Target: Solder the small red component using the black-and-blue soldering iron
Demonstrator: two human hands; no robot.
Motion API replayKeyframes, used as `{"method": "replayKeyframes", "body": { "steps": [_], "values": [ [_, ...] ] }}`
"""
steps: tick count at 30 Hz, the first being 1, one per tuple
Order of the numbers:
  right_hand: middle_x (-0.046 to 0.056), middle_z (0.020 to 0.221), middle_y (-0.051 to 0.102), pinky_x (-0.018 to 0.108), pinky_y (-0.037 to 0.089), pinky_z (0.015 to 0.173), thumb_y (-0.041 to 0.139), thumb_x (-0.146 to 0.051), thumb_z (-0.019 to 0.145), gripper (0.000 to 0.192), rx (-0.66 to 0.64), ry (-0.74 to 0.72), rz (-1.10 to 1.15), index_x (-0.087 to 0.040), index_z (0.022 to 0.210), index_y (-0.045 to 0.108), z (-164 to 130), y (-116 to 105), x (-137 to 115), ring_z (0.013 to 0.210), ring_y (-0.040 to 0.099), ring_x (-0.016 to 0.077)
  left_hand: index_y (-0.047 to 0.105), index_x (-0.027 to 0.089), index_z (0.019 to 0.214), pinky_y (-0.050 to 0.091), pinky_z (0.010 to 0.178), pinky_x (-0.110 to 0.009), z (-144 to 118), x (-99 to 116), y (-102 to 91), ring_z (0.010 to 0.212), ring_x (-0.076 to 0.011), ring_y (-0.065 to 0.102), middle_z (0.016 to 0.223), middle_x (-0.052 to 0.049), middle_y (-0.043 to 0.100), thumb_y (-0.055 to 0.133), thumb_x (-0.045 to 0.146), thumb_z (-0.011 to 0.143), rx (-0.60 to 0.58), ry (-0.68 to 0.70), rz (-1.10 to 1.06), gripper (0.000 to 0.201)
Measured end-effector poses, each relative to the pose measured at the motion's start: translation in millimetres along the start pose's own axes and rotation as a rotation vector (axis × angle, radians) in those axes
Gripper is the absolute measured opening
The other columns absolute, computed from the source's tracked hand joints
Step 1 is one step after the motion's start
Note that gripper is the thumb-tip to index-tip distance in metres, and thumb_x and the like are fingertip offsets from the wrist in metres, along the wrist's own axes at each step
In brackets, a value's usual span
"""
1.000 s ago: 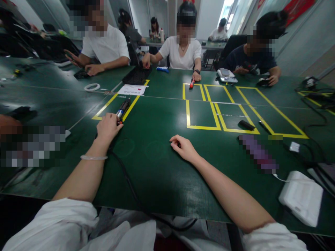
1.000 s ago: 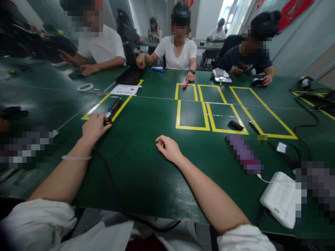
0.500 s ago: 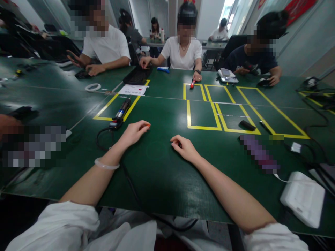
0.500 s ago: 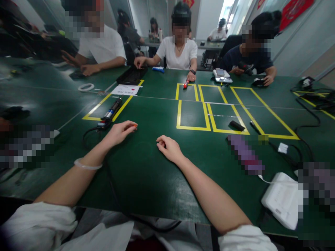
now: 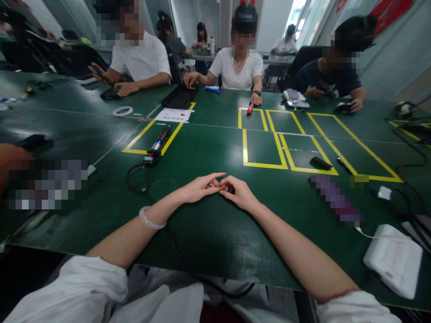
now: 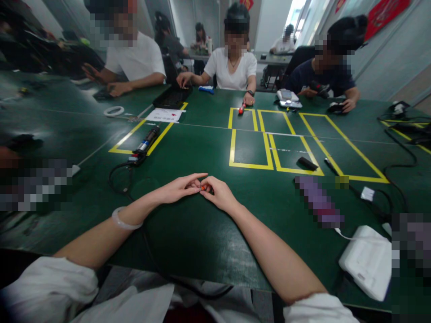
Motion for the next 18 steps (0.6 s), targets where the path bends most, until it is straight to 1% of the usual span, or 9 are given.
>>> {"method": "replayKeyframes", "body": {
  "steps": [4,7,10,12,14,16,18],
  "values": [
    [-0.001,0.077,0.06,0.024,0.044,0.064,0.062,-0.026,0.086,0.011,0.041,0.075,0.096,-0.018,0.094,0.06,1.1,0.3,2.5,0.067,0.054,0.0117,0.034,0.019,0.147,0.048,0.08,-0.029,-0.4,0.3,-1.8,0.089,-0.0156,0.061,0.102,-0.006,0.064,0.049,0.035,0.093,0.018,0.003,0.008,0.059],
    [-0.002,0.075,0.061,0.023,0.043,0.063,0.064,-0.032,0.086,0.016,0.076,0.152,0.166,-0.018,0.092,0.06,1.7,0.2,5.3,0.065,0.054,0.0113,0.038,0.021,0.142,0.048,0.082,-0.029,-1.1,2.5,-2.9,0.091,-0.0163,0.064,0.106,-0.005,0.067,0.055,0.034,0.09,0.049,0.03,0.084,0.057],
    [-0.001,0.074,0.063,0.023,0.042,0.061,0.063,-0.036,0.087,0.019,0.095,0.194,0.202,-0.017,0.089,0.062,2.0,-0.6,6.4,0.064,0.054,0.0112,0.05,0.022,0.126,0.048,0.083,-0.029,-2.2,5.1,-1.8,0.094,-0.0174,0.064,0.102,-0.004,0.068,0.059,0.032,0.087,0.104,0.069,0.232,0.041],
    [-0.001,0.072,0.063,0.023,0.041,0.061,0.061,-0.038,0.088,0.021,0.088,0.204,0.201,-0.017,0.087,0.062,2.0,-1.1,6.6,0.064,0.054,0.0113,0.055,0.021,0.114,0.048,0.082,-0.029,-2.9,6.7,0.0,0.093,-0.0178,0.065,0.099,-0.003,0.068,0.056,0.033,0.09,0.122,0.083,0.318,0.026],
    [0.0,0.071,0.064,0.024,0.042,0.062,0.058,-0.039,0.09,0.023,0.077,0.197,0.202,-0.017,0.085,0.061,1.7,-1.0,6.4,0.065,0.056,0.0117,0.058,0.021,0.106,0.048,0.081,-0.029,-3.1,8.0,1.3,0.091,-0.0179,0.066,0.097,-0.004,0.069,0.052,0.035,0.093,0.131,0.077,0.346,0.02],
    [0.0,0.074,0.064,0.024,0.043,0.063,0.057,-0.039,0.091,0.022,0.074,0.177,0.21,-0.018,0.091,0.06,1.2,-0.5,6.1,0.066,0.057,0.0118,0.059,0.02,0.104,0.048,0.08,-0.029,-2.8,8.6,1.2,0.09,-0.0179,0.066,0.096,-0.004,0.069,0.051,0.037,0.093,0.156,0.051,0.312,0.022],
    [-0.001,0.079,0.064,0.024,0.044,0.063,0.06,-0.036,0.089,0.022,0.08,0.143,0.196,-0.019,0.103,0.056,0.6,0.0,5.0,0.066,0.057,0.0114,0.06,0.019,0.102,0.048,0.077,-0.028,-1.6,7.4,0.1,0.087,-0.0176,0.066,0.092,-0.003,0.07,0.052,0.039,0.092,0.183,0.009,0.235,0.024]
  ]
}}
Point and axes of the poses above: each hand's wrist, its own z-axis towards the middle knuckle, its own y-axis out of the palm, x = y × z, the point moved 2 cm from there along z, towards the middle knuckle
